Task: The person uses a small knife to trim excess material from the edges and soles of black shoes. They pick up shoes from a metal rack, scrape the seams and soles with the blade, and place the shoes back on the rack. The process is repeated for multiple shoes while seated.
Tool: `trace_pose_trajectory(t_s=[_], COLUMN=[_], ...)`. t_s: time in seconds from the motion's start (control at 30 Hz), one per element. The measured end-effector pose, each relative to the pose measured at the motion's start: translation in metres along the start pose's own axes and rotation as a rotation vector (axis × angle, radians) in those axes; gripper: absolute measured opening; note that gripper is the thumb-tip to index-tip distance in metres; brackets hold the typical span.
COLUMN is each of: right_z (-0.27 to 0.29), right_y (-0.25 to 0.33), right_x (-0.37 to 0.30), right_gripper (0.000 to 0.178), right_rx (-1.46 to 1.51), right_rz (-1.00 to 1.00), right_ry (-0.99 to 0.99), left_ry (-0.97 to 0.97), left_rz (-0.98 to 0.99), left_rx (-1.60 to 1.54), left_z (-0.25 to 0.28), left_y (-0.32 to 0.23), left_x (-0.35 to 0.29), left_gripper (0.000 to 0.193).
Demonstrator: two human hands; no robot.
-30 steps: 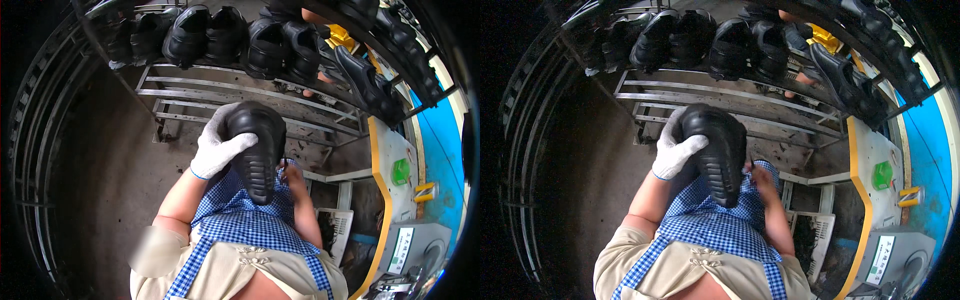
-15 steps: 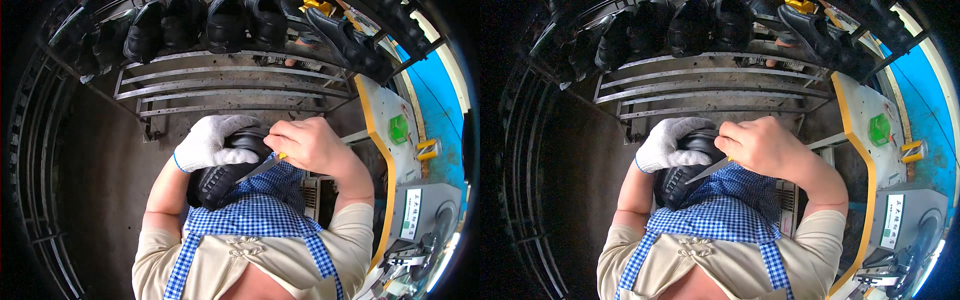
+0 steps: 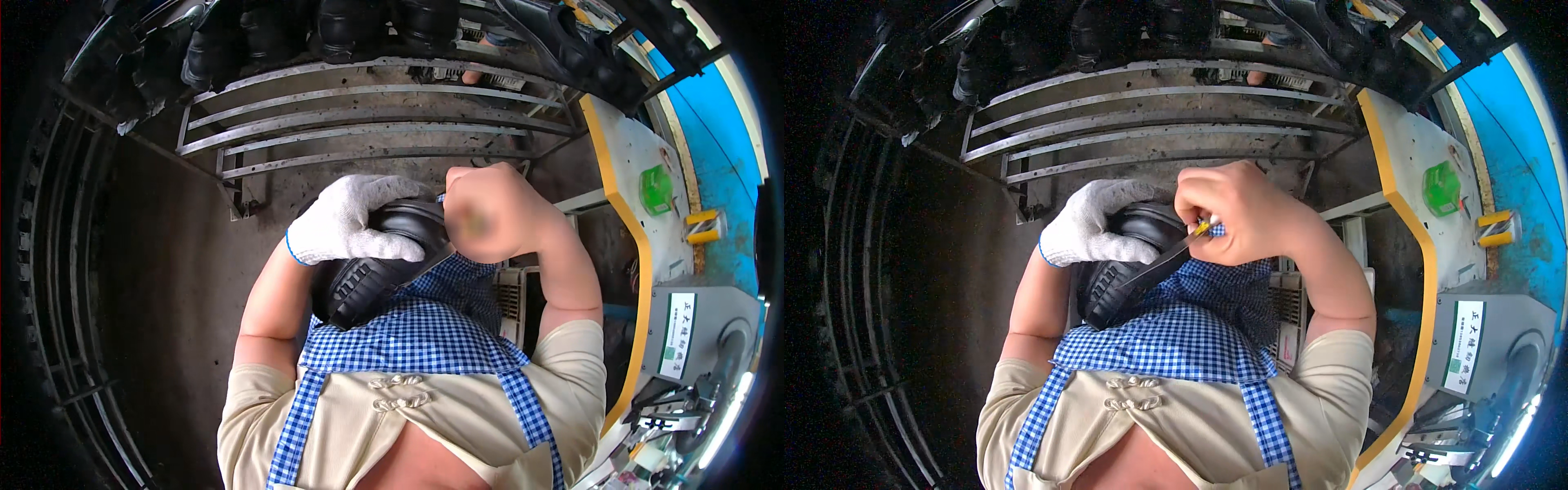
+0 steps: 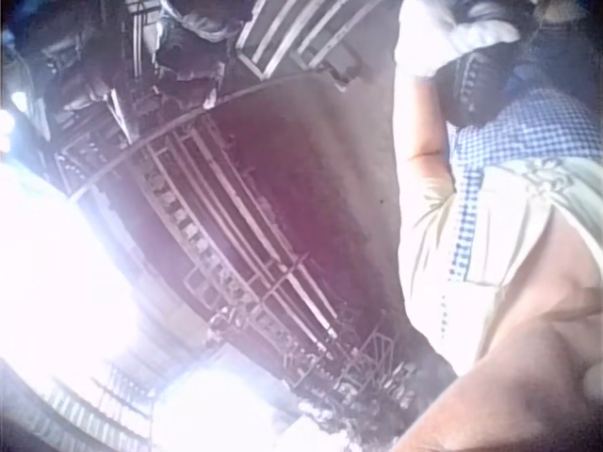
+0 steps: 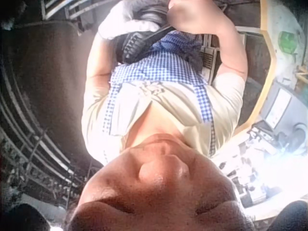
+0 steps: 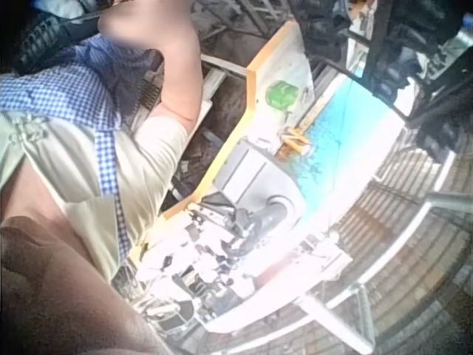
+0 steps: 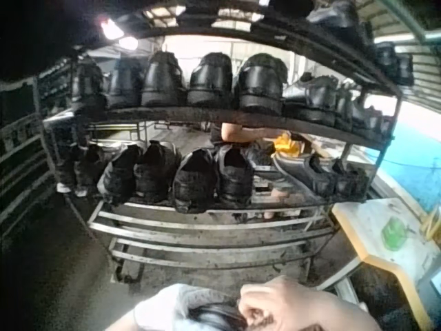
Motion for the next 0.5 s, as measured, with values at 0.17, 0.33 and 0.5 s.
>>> trace_pose_trajectory(t_s=[0.17, 0.33, 0.5], right_z=[-0.033, -0.09, -0.213], right_y=[0.008, -0.08, -0.166], right_x=[-0.031, -0.079, -0.147], right_gripper=[0.028, 0.02, 0.06], right_rx=[-0.329, 0.329, 1.375], right_rz=[-0.032, -0.41, -0.787], right_ry=[-0.262, -0.309, -0.208], left_ry=[-0.076, -0.596, -0.931], left_rz=[-0.004, -0.019, -0.185], left_rx=[0.06, -0.303, -0.48], left_z=[0.005, 0.049, 0.052], left_y=[0.01, 0.017, 0.019], left_x=[-0.002, -0.009, 0.02], left_gripper=[0.068, 0.072, 0.062])
Point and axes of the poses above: each hand's wrist, its own x-axis towards the middle knuckle, its own z-axis out of the back of the hand, y = z × x, the point moved 5 cm from there along x, towards the middle knuckle, and after that the axes turned 8 degrees about -z, right-handed, at the moved point
